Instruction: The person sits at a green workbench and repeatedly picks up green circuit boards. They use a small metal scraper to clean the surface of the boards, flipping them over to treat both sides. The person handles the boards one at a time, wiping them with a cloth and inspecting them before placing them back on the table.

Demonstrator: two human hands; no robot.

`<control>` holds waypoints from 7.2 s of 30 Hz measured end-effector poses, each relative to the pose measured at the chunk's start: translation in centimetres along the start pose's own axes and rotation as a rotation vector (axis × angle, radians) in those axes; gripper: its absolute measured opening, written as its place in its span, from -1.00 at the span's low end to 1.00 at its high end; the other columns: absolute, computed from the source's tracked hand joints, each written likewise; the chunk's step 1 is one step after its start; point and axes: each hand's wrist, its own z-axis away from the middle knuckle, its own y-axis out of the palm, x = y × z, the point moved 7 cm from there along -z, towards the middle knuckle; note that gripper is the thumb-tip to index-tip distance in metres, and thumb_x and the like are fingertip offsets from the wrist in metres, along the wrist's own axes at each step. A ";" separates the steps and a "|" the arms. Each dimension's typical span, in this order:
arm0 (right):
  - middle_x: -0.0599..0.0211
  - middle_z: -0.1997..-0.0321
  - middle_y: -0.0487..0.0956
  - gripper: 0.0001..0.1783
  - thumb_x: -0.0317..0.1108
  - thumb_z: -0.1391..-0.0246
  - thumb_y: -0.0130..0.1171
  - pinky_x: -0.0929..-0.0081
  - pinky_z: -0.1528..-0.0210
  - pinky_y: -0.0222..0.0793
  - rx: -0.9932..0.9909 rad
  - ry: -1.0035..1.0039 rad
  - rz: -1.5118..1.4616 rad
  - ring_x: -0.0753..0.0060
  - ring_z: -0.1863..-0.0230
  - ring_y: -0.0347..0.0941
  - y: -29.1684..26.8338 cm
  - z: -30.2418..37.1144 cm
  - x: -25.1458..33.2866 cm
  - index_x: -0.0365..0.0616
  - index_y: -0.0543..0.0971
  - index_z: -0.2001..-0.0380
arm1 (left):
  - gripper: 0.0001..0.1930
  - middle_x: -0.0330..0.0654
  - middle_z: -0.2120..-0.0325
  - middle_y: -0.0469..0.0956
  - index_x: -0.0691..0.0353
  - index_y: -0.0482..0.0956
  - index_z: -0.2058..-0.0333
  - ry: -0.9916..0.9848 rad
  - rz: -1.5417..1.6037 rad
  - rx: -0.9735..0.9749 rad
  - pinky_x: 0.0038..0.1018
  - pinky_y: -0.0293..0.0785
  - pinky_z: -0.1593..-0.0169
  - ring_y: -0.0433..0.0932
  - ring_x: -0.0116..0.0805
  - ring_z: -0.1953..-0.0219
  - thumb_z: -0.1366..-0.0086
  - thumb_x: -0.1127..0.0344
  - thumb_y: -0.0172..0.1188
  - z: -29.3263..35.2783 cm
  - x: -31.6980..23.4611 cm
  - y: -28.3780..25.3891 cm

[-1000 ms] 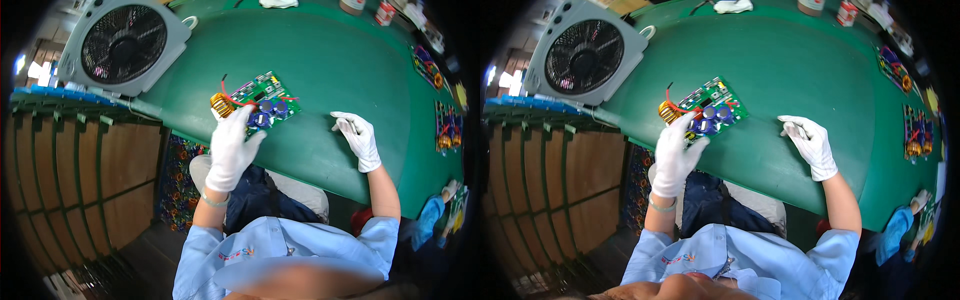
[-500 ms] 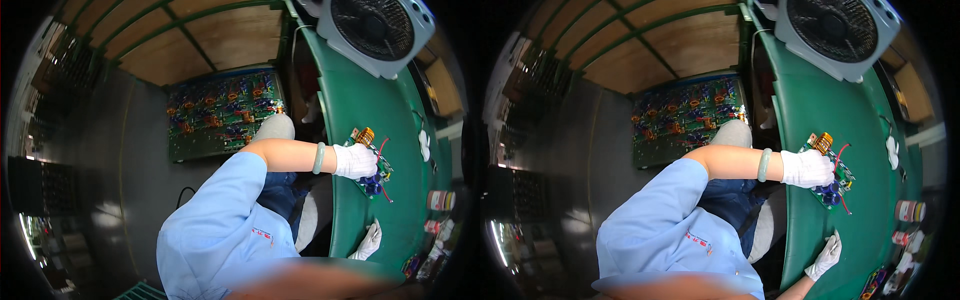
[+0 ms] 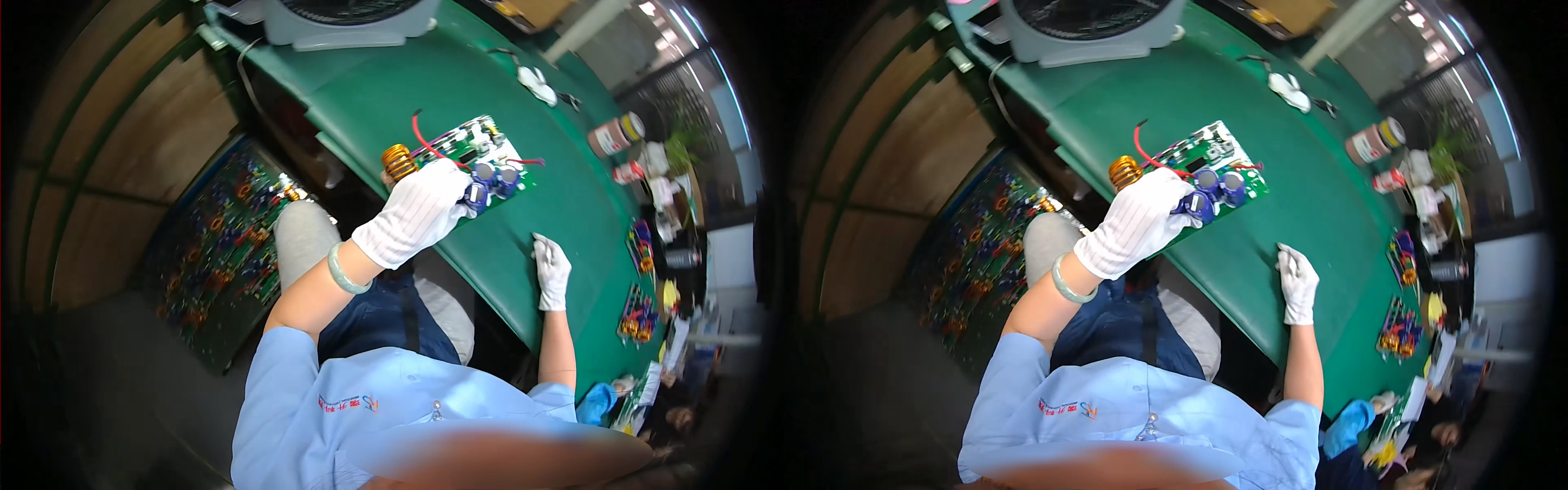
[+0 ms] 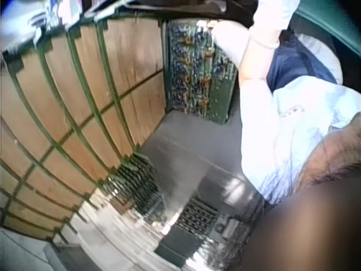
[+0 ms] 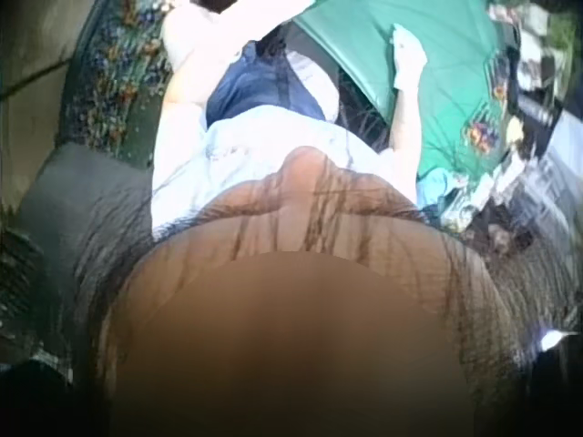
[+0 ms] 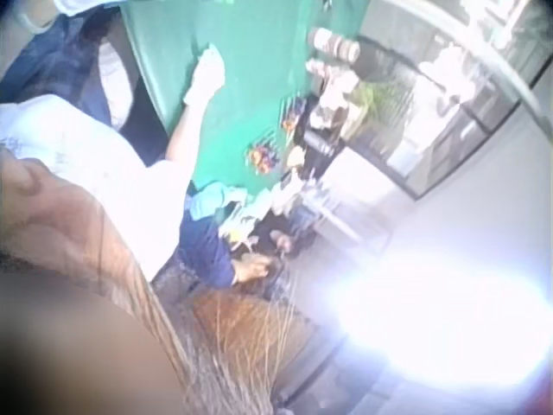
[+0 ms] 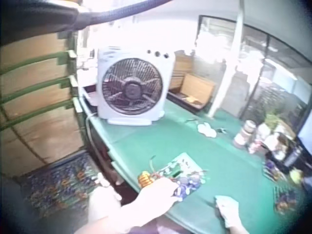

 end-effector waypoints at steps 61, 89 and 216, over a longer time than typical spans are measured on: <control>0.32 0.36 0.59 -0.48 -0.33 -0.17 0.21 0.45 0.29 0.44 -0.088 -0.092 0.292 0.34 0.40 0.48 -0.3 -0.5 2.9 0.22 0.49 -0.22 | -0.59 0.04 0.04 0.50 0.34 0.50 0.03 -0.208 0.328 0.240 -0.28 0.40 -0.15 0.50 -0.11 -0.05 -0.10 0.49 0.32 2.1 3.9 4.1; 0.46 0.60 0.36 -0.59 -0.12 -0.16 0.30 0.66 0.35 0.24 -0.102 0.395 0.089 0.68 0.47 0.28 -0.2 -0.6 -2.2 -0.27 0.52 0.52 | -0.81 -0.09 0.19 0.64 0.38 0.55 0.13 -0.733 0.721 -0.147 -0.57 0.47 0.24 0.53 -0.51 0.35 -0.43 0.41 0.03 6.6 11.2 4.6; 0.33 0.21 0.66 -0.59 -0.03 -0.13 0.28 0.56 0.05 0.41 0.032 0.274 0.274 0.50 0.24 0.52 2.2 -1.7 -1.9 -0.03 0.65 0.05 | -0.70 -0.06 0.10 0.60 0.35 0.44 -0.05 -0.716 0.710 0.124 -0.40 0.62 0.17 0.63 -0.31 0.16 -0.35 0.52 0.04 16.4 4.3 5.2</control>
